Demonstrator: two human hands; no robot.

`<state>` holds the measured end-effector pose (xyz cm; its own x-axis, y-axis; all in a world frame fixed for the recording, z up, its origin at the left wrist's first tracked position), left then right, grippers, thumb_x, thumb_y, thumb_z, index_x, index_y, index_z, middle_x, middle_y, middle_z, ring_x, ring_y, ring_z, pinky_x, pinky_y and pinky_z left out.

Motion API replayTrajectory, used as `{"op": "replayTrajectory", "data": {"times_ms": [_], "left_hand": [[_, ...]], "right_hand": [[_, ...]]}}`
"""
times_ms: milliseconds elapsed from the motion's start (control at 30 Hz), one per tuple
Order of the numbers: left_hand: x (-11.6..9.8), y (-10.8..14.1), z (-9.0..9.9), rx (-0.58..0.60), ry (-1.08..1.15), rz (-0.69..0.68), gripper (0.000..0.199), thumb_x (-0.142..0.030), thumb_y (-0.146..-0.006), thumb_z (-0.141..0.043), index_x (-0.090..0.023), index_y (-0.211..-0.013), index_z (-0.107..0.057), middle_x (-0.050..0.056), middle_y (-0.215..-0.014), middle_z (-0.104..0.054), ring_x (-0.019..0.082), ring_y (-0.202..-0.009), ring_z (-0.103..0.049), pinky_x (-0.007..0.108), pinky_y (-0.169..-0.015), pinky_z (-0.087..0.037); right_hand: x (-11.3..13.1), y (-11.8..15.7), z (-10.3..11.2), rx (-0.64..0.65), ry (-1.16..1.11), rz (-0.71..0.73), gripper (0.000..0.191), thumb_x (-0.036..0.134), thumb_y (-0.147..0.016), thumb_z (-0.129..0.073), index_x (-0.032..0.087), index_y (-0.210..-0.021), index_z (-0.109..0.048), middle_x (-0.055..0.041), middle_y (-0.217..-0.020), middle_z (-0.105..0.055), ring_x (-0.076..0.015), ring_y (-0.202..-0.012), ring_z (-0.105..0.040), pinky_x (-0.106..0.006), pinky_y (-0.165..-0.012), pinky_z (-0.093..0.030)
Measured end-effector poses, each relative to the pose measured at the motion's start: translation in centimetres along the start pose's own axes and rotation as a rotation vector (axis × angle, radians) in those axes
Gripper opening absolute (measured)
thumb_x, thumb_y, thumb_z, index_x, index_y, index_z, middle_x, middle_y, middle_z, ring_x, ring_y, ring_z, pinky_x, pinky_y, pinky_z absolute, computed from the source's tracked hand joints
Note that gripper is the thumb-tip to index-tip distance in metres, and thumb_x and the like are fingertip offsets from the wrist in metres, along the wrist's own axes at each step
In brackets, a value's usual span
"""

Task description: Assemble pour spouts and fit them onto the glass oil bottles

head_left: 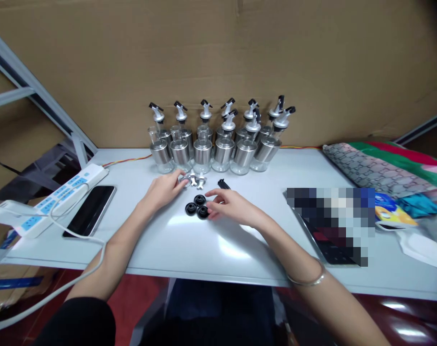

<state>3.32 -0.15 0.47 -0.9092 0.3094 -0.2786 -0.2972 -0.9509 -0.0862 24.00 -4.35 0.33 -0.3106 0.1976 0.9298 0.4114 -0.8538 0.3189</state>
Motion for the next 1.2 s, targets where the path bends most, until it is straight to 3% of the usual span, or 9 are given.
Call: {"op": "replayTrajectory", "data": {"times_ms": [200,300,400,667,733,767,933,1000,1200], "left_hand": [[-0.9,0.7,0.3,-0.14,0.145,-0.149,0.029,-0.04,-0.092,-0.042,-0.018,-0.083,-0.059,-0.004,-0.056,-0.052,0.011,-0.05,-0.045,0.021,-0.054,-0.03],[-1.7,1.1,-0.1,-0.092,0.178,-0.28,0.036,-0.035,-0.092,-0.039,-0.017,-0.063,-0.05,-0.005,-0.049,-0.042,0.009,-0.045,-0.035,0.021,-0.051,-0.024],[-2.4,1.3,-1.0,-0.051,0.153,-0.373,0.036,-0.032,-0.091,-0.039,-0.017,-0.06,-0.048,-0.004,-0.049,-0.041,0.009,-0.045,-0.033,0.023,-0.05,-0.023],[-2.9,1.3,-1.8,-0.022,0.093,-0.442,0.034,-0.029,-0.09,-0.042,-0.018,-0.06,-0.052,-0.002,-0.051,-0.048,0.011,-0.046,-0.038,0.024,-0.051,-0.022],[-2.7,1.3,-1.7,-0.025,0.092,-0.45,0.029,-0.027,-0.089,-0.045,-0.018,-0.063,-0.054,-0.002,-0.053,-0.051,0.011,-0.048,-0.041,0.024,-0.051,-0.023],[-2.7,1.3,-1.6,-0.028,0.092,-0.452,0.027,-0.027,-0.088,-0.045,-0.018,-0.064,-0.054,-0.002,-0.054,-0.052,0.011,-0.048,-0.042,0.024,-0.052,-0.024],[-2.8,1.4,-1.4,-0.053,0.092,-0.455,0.031,-0.028,-0.09,-0.044,-0.018,-0.061,-0.05,-0.003,-0.052,-0.048,0.011,-0.047,-0.04,0.024,-0.052,-0.024],[-3.0,1.5,-1.4,-0.062,0.088,-0.461,0.032,-0.028,-0.091,-0.043,-0.018,-0.06,-0.049,-0.003,-0.052,-0.047,0.011,-0.048,-0.039,0.024,-0.052,-0.024],[-2.8,1.4,-1.2,-0.101,0.065,-0.47,0.031,-0.026,-0.091,-0.042,-0.018,-0.061,-0.047,-0.003,-0.052,-0.047,0.011,-0.048,-0.041,0.025,-0.052,-0.024]], "right_hand": [[0.9,0.4,0.3,-0.009,0.117,0.047,0.001,0.017,-0.08,-0.056,0.016,-0.081,-0.056,0.0013,-0.063,-0.061,-0.0113,-0.055,-0.062,-0.023,-0.055,-0.05],[1.1,0.7,0.2,0.171,0.165,0.072,0.016,0.02,-0.08,-0.056,0.016,-0.065,-0.053,0.0027,-0.054,-0.057,-0.0091,-0.05,-0.057,-0.02,-0.053,-0.047],[0.8,0.9,-0.6,0.447,0.132,0.051,0.009,0.022,-0.08,-0.057,0.014,-0.082,-0.061,0.0007,-0.067,-0.062,-0.0088,-0.059,-0.061,-0.022,-0.063,-0.051],[0.6,0.0,-0.5,0.461,0.119,0.151,0.026,0.026,-0.074,-0.062,0.012,-0.096,-0.064,-0.002,-0.071,-0.066,-0.0109,-0.059,-0.063,-0.025,-0.061,-0.053],[1.9,-0.5,0.5,0.253,0.138,0.347,0.022,0.031,-0.074,-0.062,0.013,-0.085,-0.066,-0.0019,-0.065,-0.066,-0.013,-0.054,-0.062,-0.028,-0.056,-0.054],[2.7,-0.9,1.1,0.0,0.144,0.493,0.021,0.034,-0.075,-0.061,0.013,-0.078,-0.065,-0.0024,-0.062,-0.065,-0.0147,-0.053,-0.062,-0.029,-0.055,-0.054],[6.0,-4.0,4.3,-0.745,0.08,0.763,0.025,0.025,-0.087,-0.042,0.017,-0.105,-0.057,-0.0144,-0.124,-0.056,-0.0222,-0.121,-0.049,-0.043,-0.105,-0.037],[6.5,-5.6,5.1,-1.022,0.185,0.935,0.026,0.02,-0.085,-0.041,0.016,-0.103,-0.059,-0.0161,-0.124,-0.057,-0.023,-0.122,-0.049,-0.044,-0.107,-0.035],[6.3,-9.5,5.2,-1.191,0.204,0.926,0.038,0.02,-0.085,-0.039,0.017,-0.121,-0.053,-0.0142,-0.126,-0.058,-0.0221,-0.118,-0.054,-0.044,-0.102,-0.04]]}}
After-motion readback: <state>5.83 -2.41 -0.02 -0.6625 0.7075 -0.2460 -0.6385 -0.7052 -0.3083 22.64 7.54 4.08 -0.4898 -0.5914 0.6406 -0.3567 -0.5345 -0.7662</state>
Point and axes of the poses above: each hand's wrist, its own y-axis away from the middle knuckle, its own z-axis out of the back of the hand, x = y × z, the point moved 1 cm from there along -y, towards the middle knuckle
